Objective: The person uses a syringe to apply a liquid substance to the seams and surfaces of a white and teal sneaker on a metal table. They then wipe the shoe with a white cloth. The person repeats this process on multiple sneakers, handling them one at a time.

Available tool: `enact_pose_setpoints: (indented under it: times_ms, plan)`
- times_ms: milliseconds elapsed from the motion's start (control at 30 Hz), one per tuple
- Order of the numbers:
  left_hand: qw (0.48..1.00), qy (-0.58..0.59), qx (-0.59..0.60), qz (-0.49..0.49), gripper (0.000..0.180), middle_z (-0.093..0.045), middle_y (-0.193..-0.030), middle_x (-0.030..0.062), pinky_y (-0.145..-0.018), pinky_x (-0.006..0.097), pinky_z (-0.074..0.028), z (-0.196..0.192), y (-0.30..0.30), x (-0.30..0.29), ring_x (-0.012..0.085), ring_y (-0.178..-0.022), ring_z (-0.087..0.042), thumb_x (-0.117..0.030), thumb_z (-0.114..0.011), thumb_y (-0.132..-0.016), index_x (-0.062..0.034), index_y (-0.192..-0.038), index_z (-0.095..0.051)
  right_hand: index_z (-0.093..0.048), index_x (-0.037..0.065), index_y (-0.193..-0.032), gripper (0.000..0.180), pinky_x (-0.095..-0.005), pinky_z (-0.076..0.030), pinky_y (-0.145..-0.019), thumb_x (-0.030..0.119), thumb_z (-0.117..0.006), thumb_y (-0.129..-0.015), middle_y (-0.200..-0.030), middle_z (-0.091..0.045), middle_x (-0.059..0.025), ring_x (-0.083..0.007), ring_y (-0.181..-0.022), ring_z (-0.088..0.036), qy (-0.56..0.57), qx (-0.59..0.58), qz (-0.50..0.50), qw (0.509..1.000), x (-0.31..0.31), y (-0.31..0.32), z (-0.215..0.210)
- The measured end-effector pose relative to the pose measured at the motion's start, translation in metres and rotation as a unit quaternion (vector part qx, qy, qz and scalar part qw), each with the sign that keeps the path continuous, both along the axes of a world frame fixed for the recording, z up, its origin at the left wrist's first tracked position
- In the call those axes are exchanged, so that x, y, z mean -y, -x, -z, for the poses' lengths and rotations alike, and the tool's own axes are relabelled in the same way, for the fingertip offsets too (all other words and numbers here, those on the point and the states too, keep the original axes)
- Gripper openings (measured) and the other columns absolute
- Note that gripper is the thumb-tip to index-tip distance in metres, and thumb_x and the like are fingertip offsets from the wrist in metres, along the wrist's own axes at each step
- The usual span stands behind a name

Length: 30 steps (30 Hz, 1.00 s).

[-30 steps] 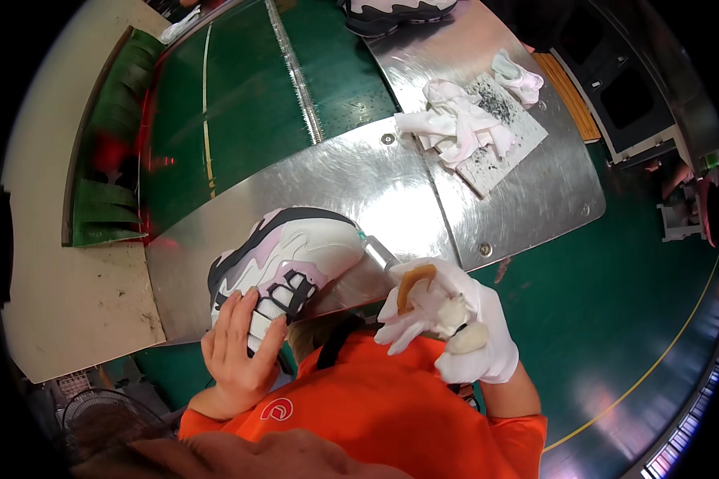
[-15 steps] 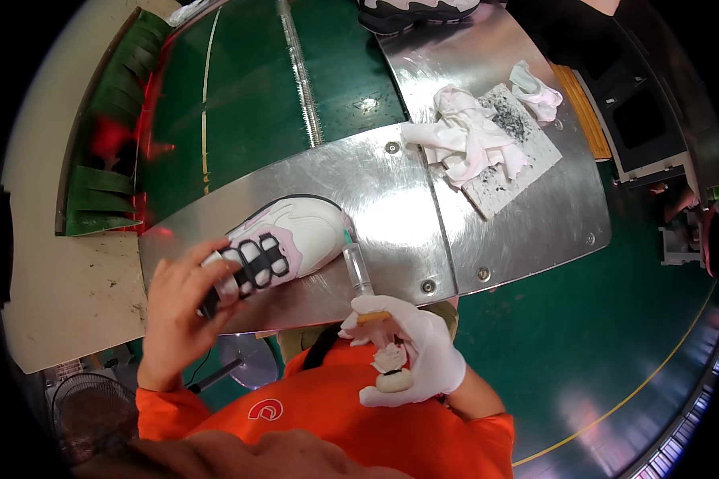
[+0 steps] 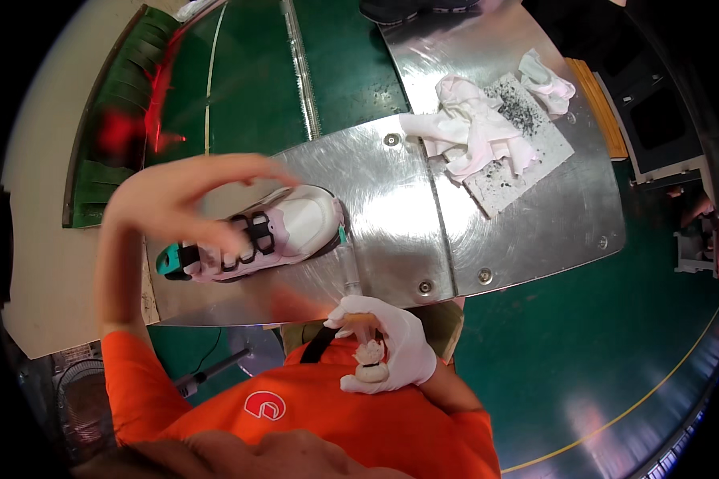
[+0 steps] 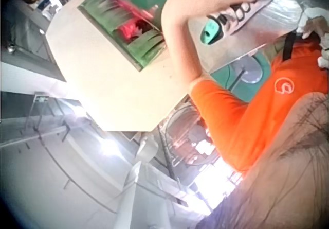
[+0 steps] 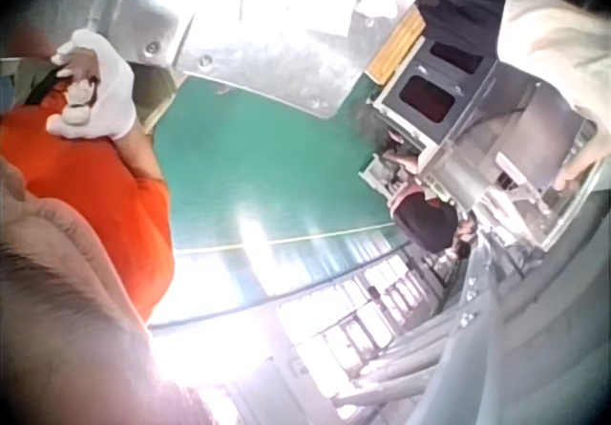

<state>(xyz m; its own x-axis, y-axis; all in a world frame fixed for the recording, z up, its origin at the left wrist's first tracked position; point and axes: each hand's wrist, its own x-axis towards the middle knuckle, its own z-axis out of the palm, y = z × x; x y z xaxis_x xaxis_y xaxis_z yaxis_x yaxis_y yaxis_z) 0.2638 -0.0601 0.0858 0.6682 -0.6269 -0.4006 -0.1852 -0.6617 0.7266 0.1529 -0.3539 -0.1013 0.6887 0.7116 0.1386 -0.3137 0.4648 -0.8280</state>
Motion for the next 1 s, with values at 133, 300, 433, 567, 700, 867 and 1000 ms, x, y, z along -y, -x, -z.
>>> enact_pose_setpoints:
  times_ms: [133, 300, 433, 567, 700, 867, 1000]
  plan:
    - [0.992, -0.06, -0.091, 0.063, 0.056, -0.063, -0.122, 0.0153, -0.09, 0.036, -0.047, 0.059, -0.036, 0.033, 0.0257, -0.104, -0.06, -0.04, -0.068, -0.09, -0.0034, -0.13, -0.057, -0.037, 0.001, -0.142, 0.095, -0.0347, -0.051, -0.092, -0.003, -0.084, -0.059, -0.118, -0.059, -0.0121, -0.016, -0.091, -0.059, -0.058, -0.001, -0.002, 0.998, 0.002, -0.007, -0.004]
    - [0.999, -0.02, -0.022, 0.025, 0.045, -0.066, -0.11, 0.013, -0.087, 0.034, -0.047, 0.042, -0.016, 0.025, 0.0248, -0.102, -0.061, -0.035, -0.072, -0.088, -0.0027, -0.118, -0.064, -0.037, -0.002, -0.143, 0.102, -0.0385, -0.051, -0.091, -0.001, -0.084, -0.052, -0.116, -0.056, -0.0182, -0.0306, -0.11, -0.06, -0.087, -0.019, -0.057, 0.994, 0.012, -0.025, -0.032]
    - [0.982, 0.121, 0.114, -0.093, 0.04, -0.065, -0.109, 0.0094, -0.09, 0.032, -0.047, -0.009, 0.031, -0.02, 0.0222, -0.101, -0.061, -0.021, -0.079, -0.079, -0.002, -0.111, -0.066, -0.04, -0.004, -0.141, 0.104, -0.0367, -0.052, -0.088, 0.007, -0.09, -0.05, -0.114, -0.059, -0.0149, -0.0276, -0.107, -0.062, -0.09, 0.064, -0.123, 0.986, -0.014, -0.051, -0.085]
    - [0.926, 0.205, 0.195, -0.25, 0.045, -0.064, -0.107, 0.0059, -0.091, 0.029, -0.047, -0.023, 0.084, -0.075, 0.0158, -0.101, -0.06, -0.021, -0.08, -0.076, 0.0, -0.113, -0.064, -0.042, -0.004, -0.14, 0.103, -0.0331, -0.051, -0.088, 0.01, -0.09, -0.05, -0.115, -0.06, -0.0132, -0.0237, -0.105, -0.063, -0.045, 0.124, -0.189, 0.973, -0.071, -0.071, -0.129]
    - [0.842, 0.339, 0.213, -0.362, 0.049, -0.064, -0.11, 0.0032, -0.091, 0.029, -0.048, 0.0, 0.122, -0.119, 0.0133, -0.102, -0.059, -0.028, -0.079, -0.082, -0.0015, -0.119, -0.062, -0.044, -0.005, -0.139, 0.101, -0.0325, -0.051, -0.086, 0.011, -0.09, -0.051, -0.115, -0.06, -0.0143, -0.0238, -0.104, -0.064, -0.066, 0.147, -0.229, 0.96, -0.133, -0.077, -0.142]
    - [0.752, 0.382, 0.268, -0.466, 0.046, -0.066, -0.108, 0.0015, -0.087, 0.029, -0.049, 0.036, 0.148, -0.16, 0.0103, -0.098, -0.059, -0.031, -0.075, -0.088, -0.0033, -0.124, -0.062, -0.044, -0.006, -0.138, 0.099, -0.0332, -0.052, -0.085, 0.016, -0.089, -0.053, -0.114, -0.06, -0.0155, -0.0259, -0.102, -0.065, -0.051, 0.145, -0.239, 0.959, -0.181, -0.068, -0.135]
    - [0.699, 0.421, 0.283, -0.505, 0.046, -0.067, -0.108, 0.0022, -0.088, 0.026, -0.047, 0.062, 0.157, -0.176, 0.0097, -0.098, -0.06, -0.033, -0.071, -0.092, -0.0019, -0.124, -0.062, -0.043, -0.008, -0.138, 0.101, -0.0339, -0.052, -0.085, 0.017, -0.089, -0.052, -0.113, -0.06, -0.0153, -0.0274, -0.103, -0.065, -0.017, 0.127, -0.253, 0.959, -0.202, -0.066, -0.125]
